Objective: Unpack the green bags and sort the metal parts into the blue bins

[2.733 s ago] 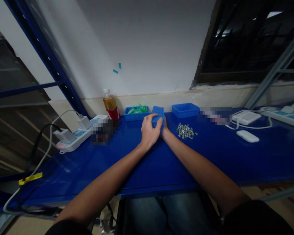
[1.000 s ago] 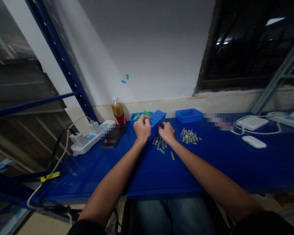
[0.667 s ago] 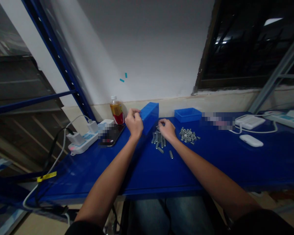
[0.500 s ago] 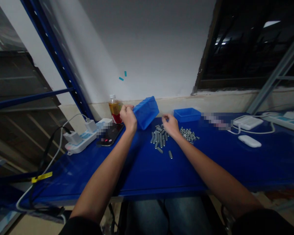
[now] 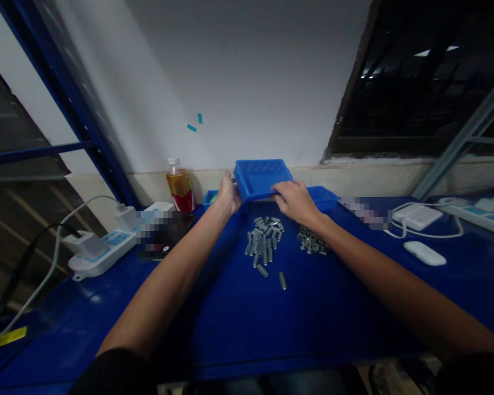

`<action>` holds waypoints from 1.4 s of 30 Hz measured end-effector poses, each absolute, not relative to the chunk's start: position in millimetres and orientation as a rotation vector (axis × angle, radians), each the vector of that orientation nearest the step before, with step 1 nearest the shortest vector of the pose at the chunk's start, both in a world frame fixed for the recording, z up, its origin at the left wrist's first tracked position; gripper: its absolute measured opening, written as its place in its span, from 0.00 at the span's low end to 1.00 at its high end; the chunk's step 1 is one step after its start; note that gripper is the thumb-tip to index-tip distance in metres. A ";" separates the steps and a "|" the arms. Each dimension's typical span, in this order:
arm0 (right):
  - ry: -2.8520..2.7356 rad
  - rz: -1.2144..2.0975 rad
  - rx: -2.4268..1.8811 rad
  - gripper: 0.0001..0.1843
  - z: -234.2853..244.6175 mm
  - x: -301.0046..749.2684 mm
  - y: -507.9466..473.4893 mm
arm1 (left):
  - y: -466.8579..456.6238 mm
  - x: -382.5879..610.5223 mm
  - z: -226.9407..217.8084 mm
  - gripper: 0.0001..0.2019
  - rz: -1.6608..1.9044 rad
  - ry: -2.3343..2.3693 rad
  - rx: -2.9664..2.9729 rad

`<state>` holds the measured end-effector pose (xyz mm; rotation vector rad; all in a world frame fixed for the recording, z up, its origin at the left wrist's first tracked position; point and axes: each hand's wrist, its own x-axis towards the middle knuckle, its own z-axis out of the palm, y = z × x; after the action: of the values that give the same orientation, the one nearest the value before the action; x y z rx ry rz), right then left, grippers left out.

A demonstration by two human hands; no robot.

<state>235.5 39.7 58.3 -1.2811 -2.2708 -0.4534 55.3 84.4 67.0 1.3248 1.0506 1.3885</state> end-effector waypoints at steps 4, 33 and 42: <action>-2.193 -0.401 -1.371 0.15 61.2 246.8 65.9 | 65.6 68.4 32.9 0.24 1.257 1.133 1.664; -2.393 -0.424 -1.574 0.17 24.0 228.3 84.4 | 21.4 -5.1 -14.9 0.07 0.974 1.619 2.399; -2.304 -0.323 -1.382 0.17 34.6 167.6 65.8 | 80.4 -14.5 51.6 0.20 1.161 1.968 2.103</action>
<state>167.6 65.8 34.6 -1.3819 -2.3035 -0.3229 -14.5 80.4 51.6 2.1032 1.9683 1.1613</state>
